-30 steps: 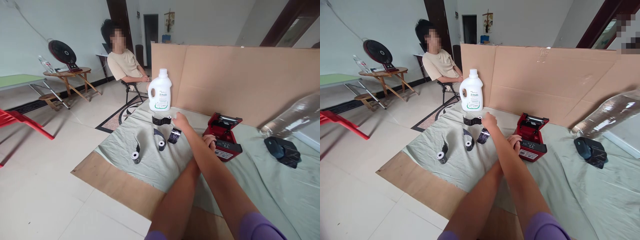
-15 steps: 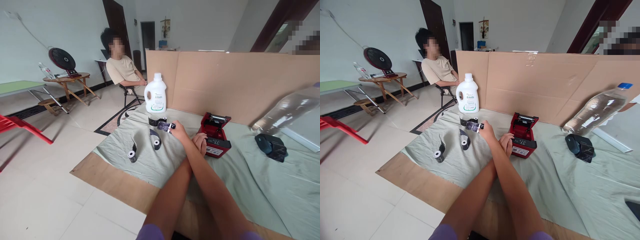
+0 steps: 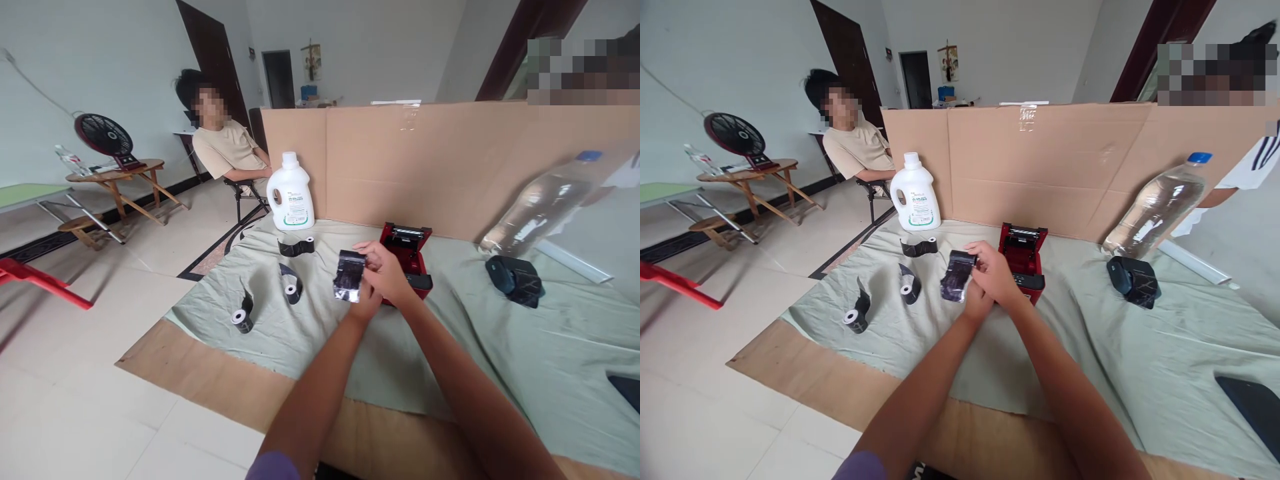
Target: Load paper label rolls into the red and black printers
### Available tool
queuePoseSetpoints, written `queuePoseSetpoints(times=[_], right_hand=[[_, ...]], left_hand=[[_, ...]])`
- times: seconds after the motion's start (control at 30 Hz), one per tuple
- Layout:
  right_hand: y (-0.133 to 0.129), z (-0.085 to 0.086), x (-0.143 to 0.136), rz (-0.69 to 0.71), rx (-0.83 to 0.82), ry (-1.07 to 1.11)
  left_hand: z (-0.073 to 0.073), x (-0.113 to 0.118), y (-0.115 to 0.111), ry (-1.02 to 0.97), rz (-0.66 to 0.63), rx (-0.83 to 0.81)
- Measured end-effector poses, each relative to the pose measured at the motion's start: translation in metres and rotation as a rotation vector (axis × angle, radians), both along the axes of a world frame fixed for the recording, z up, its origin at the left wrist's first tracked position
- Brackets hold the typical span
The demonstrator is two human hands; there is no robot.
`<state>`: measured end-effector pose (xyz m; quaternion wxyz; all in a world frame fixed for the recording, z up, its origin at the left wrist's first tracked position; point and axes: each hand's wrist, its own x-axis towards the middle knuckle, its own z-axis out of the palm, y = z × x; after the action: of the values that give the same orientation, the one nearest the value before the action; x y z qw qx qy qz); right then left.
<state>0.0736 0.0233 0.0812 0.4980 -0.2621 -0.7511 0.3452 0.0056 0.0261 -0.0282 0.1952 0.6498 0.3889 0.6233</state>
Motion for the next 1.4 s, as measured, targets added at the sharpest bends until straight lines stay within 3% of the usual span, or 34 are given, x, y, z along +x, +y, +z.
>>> queuePoseSetpoints(times=[0.07, 0.17, 0.3, 0.47, 0.57, 0.67, 0.87, 1.03, 1.13, 1.2, 1.27, 1.33, 1.4], right_hand=[[0.009, 0.000, 0.034, -0.095, 0.001, 0.020], [0.025, 0.000, 0.081, -0.278, 0.002, -0.121], [0.040, -0.002, 0.116, -0.493, -0.042, -0.274], [0.049, -0.007, 0.114, -0.574, -0.156, -0.503], [0.052, -0.011, 0.106, -0.653, -0.152, -0.703], [0.054, -0.014, 0.100, -0.668, -0.128, -0.785], [0.059, -0.014, 0.106, -0.600, -0.092, -0.736], [0.052, 0.006, 0.138, -0.018, -0.312, -0.586], [0.042, 0.021, 0.150, 0.051, -0.413, -0.508], [0.039, 0.027, 0.150, -0.040, -0.402, -0.465], [0.042, 0.027, 0.147, -0.248, -0.337, -0.367], [0.051, 0.020, 0.142, -0.512, -0.236, -0.216], [0.062, 0.007, 0.137, -0.621, -0.189, -0.087]], left_hand=[[0.003, -0.002, -0.005, -0.005, 0.027, 0.004], [0.012, -0.002, -0.010, 0.000, 0.012, 0.026], [0.022, -0.001, -0.014, -0.010, 0.009, 0.054], [0.019, 0.001, -0.017, -0.023, 0.016, 0.011], [0.018, 0.003, -0.018, -0.047, 0.044, -0.065], [0.023, 0.006, -0.018, -0.006, 0.076, -0.041], [0.036, 0.014, -0.016, 0.220, 0.137, -0.020], [0.040, 0.016, -0.018, 0.198, 0.164, 0.002], [0.046, 0.016, -0.018, 0.213, 0.144, -0.018], [0.051, 0.016, -0.017, 0.273, 0.122, -0.047], [0.055, 0.017, -0.018, 0.326, 0.124, -0.057], [0.057, 0.017, -0.019, 0.351, 0.148, -0.042], [0.056, 0.017, -0.022, 0.377, 0.169, -0.012]])
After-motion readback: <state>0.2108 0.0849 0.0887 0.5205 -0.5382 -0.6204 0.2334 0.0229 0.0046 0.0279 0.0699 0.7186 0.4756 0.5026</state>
